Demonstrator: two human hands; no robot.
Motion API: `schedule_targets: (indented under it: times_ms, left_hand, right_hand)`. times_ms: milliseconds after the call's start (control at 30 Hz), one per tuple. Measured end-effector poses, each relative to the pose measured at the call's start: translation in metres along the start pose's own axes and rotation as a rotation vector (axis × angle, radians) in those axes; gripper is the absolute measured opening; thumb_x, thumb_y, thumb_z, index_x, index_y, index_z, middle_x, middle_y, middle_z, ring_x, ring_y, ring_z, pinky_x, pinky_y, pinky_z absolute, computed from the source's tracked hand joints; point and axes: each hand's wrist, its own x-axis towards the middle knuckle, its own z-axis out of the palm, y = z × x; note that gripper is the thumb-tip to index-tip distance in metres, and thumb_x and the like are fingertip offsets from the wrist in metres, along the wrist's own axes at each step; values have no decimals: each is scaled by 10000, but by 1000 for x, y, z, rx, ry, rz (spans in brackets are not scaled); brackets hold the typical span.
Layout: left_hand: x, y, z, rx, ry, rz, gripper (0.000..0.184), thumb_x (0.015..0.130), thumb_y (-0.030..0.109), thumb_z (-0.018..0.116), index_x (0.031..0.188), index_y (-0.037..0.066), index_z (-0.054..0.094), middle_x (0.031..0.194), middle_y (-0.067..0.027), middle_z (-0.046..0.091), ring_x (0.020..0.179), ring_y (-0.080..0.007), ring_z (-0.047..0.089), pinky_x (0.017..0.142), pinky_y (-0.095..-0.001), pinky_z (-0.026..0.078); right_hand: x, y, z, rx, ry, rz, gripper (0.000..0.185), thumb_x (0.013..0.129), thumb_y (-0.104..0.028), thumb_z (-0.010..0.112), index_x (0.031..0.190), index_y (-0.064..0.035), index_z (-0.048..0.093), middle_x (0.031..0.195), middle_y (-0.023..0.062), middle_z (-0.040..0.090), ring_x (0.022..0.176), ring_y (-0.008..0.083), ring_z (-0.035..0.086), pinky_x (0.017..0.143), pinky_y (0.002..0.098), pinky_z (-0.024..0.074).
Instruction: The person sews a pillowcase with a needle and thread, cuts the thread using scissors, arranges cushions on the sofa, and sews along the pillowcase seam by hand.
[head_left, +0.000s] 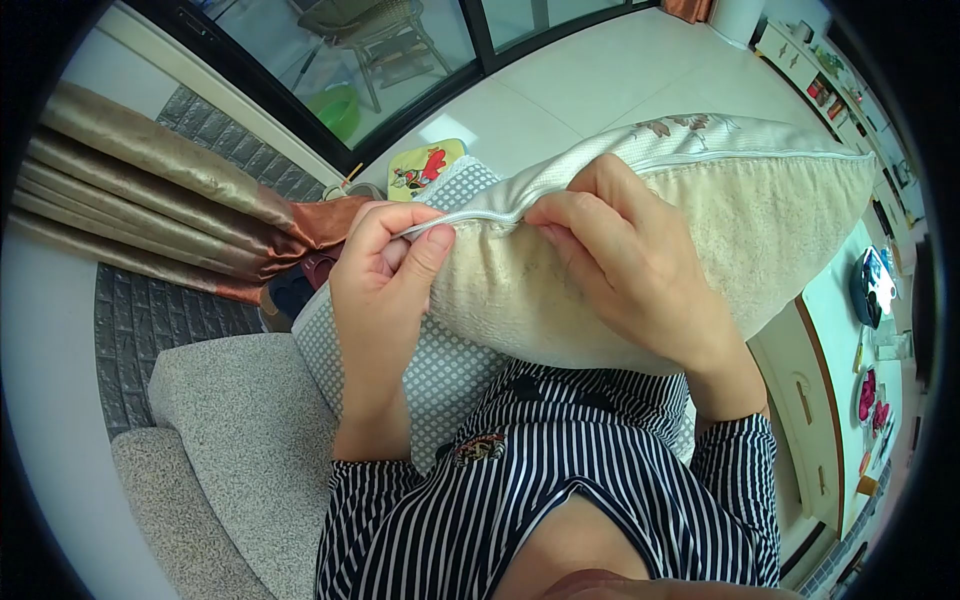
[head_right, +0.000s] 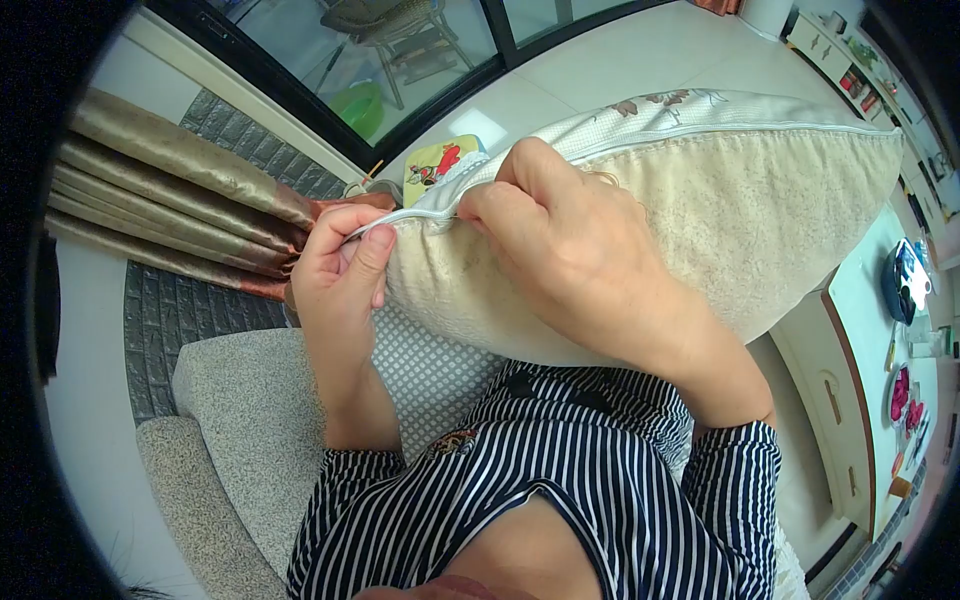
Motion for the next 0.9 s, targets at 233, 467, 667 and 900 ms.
schedule_targets:
  times_ms: [233,467,667,900]
  left_hand:
    - [-9,-20,14,351,161,395,212,838,-32,741,1007,-3,615,1090,-39,507,672,-10,476,580,-145,407]
    - [-15,-23,30,442,252,480,188,819,-12,771,953,17,643,1011,-10,521,651,-3,429,580,-142,394]
    - [-16,-17,29,445,225,470,181,797,21,794,935,51,682,936,-7,551,592,-29,421,506,-177,384]
    - [-12,-6,14,160,218,200,168,866,8,725,1021,-19,666,962,-13,546,583,-6,464,505,-155,389]
  right_hand:
    - [-8,-16,7,2,85,27,199,799,24,697,991,-13,661,818,107,529,669,235,576,562,334,475]
    - [-15,-21,19,43,114,38,218,797,34,695,1006,-3,643,822,117,530,665,246,582,545,341,477]
    - [-11,-20,23,34,153,77,208,787,29,704,980,-17,643,831,113,538,677,251,587,551,333,482]
    - [2,-2,6,22,66,9,195,766,57,673,940,-32,672,847,90,546,727,228,595,618,314,494]
